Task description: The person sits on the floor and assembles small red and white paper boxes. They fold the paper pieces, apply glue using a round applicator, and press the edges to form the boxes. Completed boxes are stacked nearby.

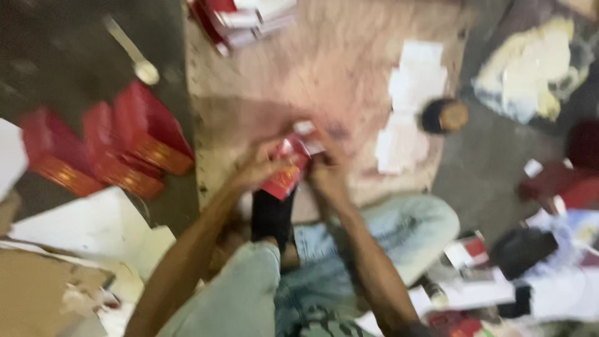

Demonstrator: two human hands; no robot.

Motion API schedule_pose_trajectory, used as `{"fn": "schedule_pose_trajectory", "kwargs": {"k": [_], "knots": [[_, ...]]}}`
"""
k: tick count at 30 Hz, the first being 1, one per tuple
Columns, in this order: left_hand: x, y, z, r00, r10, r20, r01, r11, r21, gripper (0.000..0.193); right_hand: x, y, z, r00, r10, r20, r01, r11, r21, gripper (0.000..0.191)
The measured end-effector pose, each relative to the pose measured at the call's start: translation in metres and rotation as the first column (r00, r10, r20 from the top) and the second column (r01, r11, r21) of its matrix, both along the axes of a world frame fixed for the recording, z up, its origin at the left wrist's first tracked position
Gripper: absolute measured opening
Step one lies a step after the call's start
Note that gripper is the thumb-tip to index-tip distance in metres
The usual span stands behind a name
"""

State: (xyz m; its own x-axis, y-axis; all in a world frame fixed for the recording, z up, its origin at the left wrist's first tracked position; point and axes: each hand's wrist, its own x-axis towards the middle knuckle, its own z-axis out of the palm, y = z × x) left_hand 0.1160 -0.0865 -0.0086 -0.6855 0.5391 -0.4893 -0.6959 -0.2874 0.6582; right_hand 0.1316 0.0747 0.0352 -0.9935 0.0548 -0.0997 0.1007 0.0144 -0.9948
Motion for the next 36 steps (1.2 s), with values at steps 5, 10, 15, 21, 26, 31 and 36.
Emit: {"fn": "schedule_pose_trajectory", "kwargs": {"k": [5, 10, 15, 21, 26, 31, 36], "knots": [[-0.006, -0.005, 0.002, 0.946, -0.116, -0.303, 0.049, 0.974, -0.221, 0.038, -0.014, -0.002, -0.005, 0.979, 0.014, -0.204, 0.027, 0.98, 0.199, 0.047], [-0.009, -0.009, 0.004, 0.935, -0.052, -0.35, -0.009, 0.986, -0.169, 0.039, -0.004, 0.006, -0.003, 0.976, 0.011, -0.215, 0.097, 0.869, 0.485, 0.048], [-0.019, -0.015, 0.027, 0.776, -0.378, -0.504, 0.008, 0.806, -0.592, 0.053, -0.006, 0.029, 0.007, 0.942, -0.322, 0.093, 0.315, 0.945, 0.088, 0.063], [-0.03, -0.015, 0.017, 0.429, -0.525, -0.735, -0.194, 0.741, -0.643, 0.082, 0.006, 0.008, 0.011, 0.903, 0.429, -0.035, -0.193, 0.474, 0.859, 0.108], [-0.028, -0.013, 0.019, 0.651, -0.389, -0.652, -0.043, 0.839, -0.543, 0.081, -0.001, 0.002, 0.01, 0.845, 0.479, -0.239, -0.039, 0.5, 0.865, 0.107], [-0.022, -0.005, 0.022, 0.607, -0.254, -0.753, -0.272, 0.824, -0.497, 0.088, -0.036, 0.006, 0.008, 0.985, -0.155, -0.079, 0.148, 0.984, -0.097, 0.094], [-0.011, 0.002, 0.02, 0.712, 0.016, -0.702, -0.434, 0.797, -0.421, 0.1, -0.044, -0.009, 0.009, 0.999, -0.001, -0.047, 0.013, 0.964, 0.266, 0.088]]}}
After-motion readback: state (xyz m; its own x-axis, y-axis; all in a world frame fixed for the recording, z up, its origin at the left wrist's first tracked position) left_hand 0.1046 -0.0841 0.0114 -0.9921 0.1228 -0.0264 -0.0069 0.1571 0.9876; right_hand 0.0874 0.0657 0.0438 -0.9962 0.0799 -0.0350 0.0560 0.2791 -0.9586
